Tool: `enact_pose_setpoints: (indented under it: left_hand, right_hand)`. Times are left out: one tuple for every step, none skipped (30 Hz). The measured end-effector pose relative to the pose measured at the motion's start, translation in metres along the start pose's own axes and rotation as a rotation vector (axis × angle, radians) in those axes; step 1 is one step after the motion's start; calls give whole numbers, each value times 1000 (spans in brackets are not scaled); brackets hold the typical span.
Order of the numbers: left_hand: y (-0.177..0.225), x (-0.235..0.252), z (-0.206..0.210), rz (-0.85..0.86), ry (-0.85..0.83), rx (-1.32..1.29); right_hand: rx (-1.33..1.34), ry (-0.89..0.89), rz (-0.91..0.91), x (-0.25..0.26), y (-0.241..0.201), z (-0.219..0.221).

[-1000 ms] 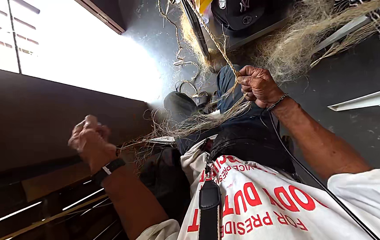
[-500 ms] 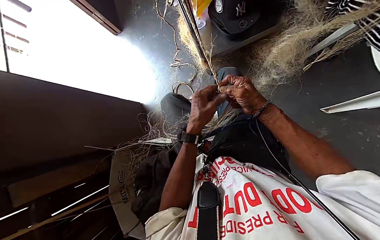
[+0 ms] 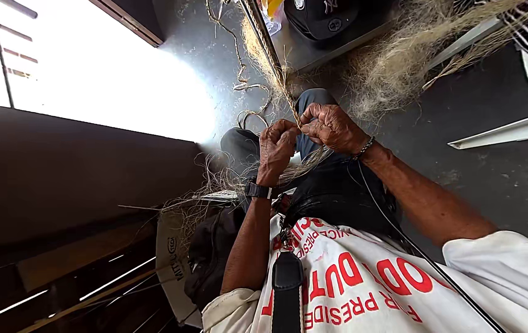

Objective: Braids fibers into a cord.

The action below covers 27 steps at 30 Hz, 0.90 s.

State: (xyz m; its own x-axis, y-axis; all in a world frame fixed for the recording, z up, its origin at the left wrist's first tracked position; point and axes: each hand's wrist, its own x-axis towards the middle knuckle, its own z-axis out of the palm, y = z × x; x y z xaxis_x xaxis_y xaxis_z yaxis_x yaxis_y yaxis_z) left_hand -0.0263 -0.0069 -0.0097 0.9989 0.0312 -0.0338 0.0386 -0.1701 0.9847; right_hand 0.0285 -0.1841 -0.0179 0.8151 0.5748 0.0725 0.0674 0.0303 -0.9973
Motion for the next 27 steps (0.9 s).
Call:
enact_pose_setpoints:
  left_hand:
    - [-2, 2, 0, 5, -6, -1]
    - [-2, 3, -1, 10, -6, 17]
    - [0, 2, -1, 20, 3, 43]
    - [3, 1, -1, 32, 12, 71]
    - [6, -1, -2, 46, 14, 101]
    - [5, 2, -2, 68, 23, 99]
    - [3, 4, -2, 88, 28, 94]
    - [2, 5, -3, 107, 29, 85]
    - [1, 6, -3, 115, 30, 72]
    - [0, 6, -3, 119, 35, 60]
    - [-1, 6, -3, 121, 38, 54]
    - [-2, 6, -3, 116, 35, 53]
    - [-4, 6, -3, 101, 17, 42]
    - [-3, 4, -4, 74, -17, 20]
    - [0, 1, -7, 45, -61, 12]
    - [5, -4, -9, 15, -110, 24]
    - [9, -6, -11, -1, -151, 26]
    - [10, -4, -13, -3, -184, 28]
    - [8, 0, -14, 10, -206, 24]
    - [4, 7, -14, 37, -209, 5]
    - [2, 12, -13, 53, -200, 0]
    - [3, 14, -12, 59, -179, -1]
    - [5, 14, -12, 56, -158, 10]
    - [8, 14, -12, 54, -143, 28]
    - [6, 17, -12, 64, -133, 9]
    - [3, 19, -12, 70, -128, -3]
    - [1, 20, -11, 74, -121, -2]
  right_hand:
    - [-28, 4, -9, 0, 0, -1]
    - [-37, 9, -13, 1, 0, -2]
    - [-29, 11, -17, 1, 0, -2]
    - [-8, 15, -23, 1, 0, -2]
    - [20, 23, -29, 1, -1, -2]
    - [42, 30, -37, 1, -2, -2]
    - [53, 32, -46, 1, -2, -3]
    - [55, 31, -51, 0, -2, -4]
    - [52, 30, -52, 1, -2, -5]
    - [39, 31, -58, 1, -1, -6]
    - [22, 34, -66, 1, 0, -7]
    - [6, 38, -72, 2, 2, -7]
    - [2, 40, -74, 2, 3, -7]
    - [6, 39, -72, 1, 5, -7]
    - [12, 39, -73, 1, 7, -8]
    - [23, 41, -72, 0, 8, -8]
    - [28, 41, -69, 0, 10, -9]
    - [25, 35, -66, 0, 10, -10]
    - [27, 27, -62, 1, 10, -10]
    - [32, 18, -58, 1, 10, -10]
    - [46, 9, -46, 2, 9, -10]
    - [58, -3, -31, 3, 8, -10]
    - [64, -19, -17, 4, 8, -10]
    - [71, -33, -7, 4, 8, -11]
    - [75, -44, 3, 5, 9, -11]
    - [75, -51, 15, 5, 9, -11]
    - [69, -48, 27, 4, 9, -10]
